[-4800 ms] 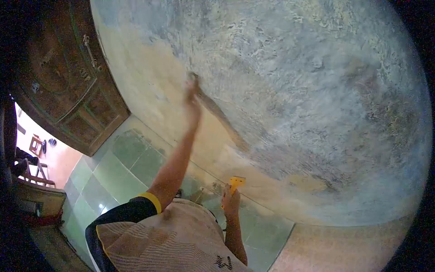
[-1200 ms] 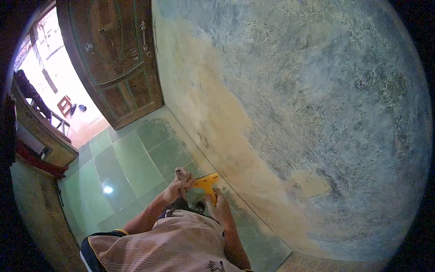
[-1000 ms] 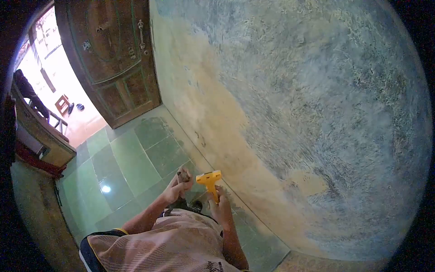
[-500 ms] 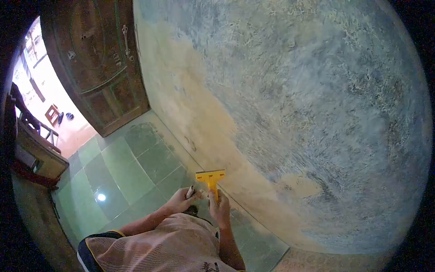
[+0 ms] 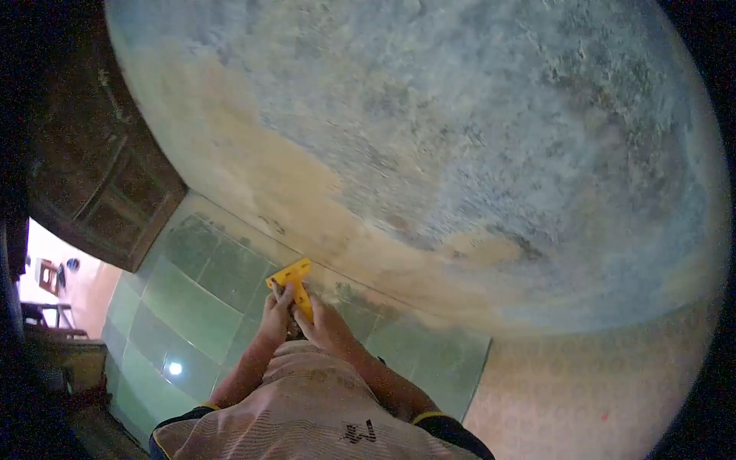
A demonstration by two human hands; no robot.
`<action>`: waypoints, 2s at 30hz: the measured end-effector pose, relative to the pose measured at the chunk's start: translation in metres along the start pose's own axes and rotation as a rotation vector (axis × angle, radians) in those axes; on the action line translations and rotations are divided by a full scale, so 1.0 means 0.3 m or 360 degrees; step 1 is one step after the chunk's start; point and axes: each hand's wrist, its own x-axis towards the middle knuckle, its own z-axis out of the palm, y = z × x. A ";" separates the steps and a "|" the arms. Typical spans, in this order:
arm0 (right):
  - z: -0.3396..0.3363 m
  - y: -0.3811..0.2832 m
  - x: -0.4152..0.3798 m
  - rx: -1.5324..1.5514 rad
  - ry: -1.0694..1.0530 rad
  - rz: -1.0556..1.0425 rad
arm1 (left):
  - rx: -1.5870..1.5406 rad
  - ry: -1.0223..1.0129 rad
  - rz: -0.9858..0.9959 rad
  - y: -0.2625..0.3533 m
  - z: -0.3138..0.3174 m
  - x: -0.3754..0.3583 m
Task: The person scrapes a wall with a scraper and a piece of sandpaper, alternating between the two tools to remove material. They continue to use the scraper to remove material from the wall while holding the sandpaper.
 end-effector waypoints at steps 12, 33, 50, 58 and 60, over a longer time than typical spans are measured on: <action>0.035 0.029 0.058 -0.0151 0.0003 -0.0085 | -0.0553 0.0092 -0.0066 0.032 0.031 0.068; -0.425 0.264 0.547 0.0418 -0.0763 0.0409 | -0.1128 0.0009 0.0236 -0.133 0.365 0.696; -0.440 0.292 0.641 0.1281 -0.0541 0.0873 | -0.1204 0.0234 0.0417 -0.070 0.475 0.782; -0.406 0.269 0.613 0.1174 -0.0413 0.0834 | -0.0889 0.0081 0.0362 -0.065 0.426 0.784; -0.415 0.264 0.613 0.1254 -0.0413 0.0940 | -0.0810 0.0196 0.0441 -0.066 0.419 0.801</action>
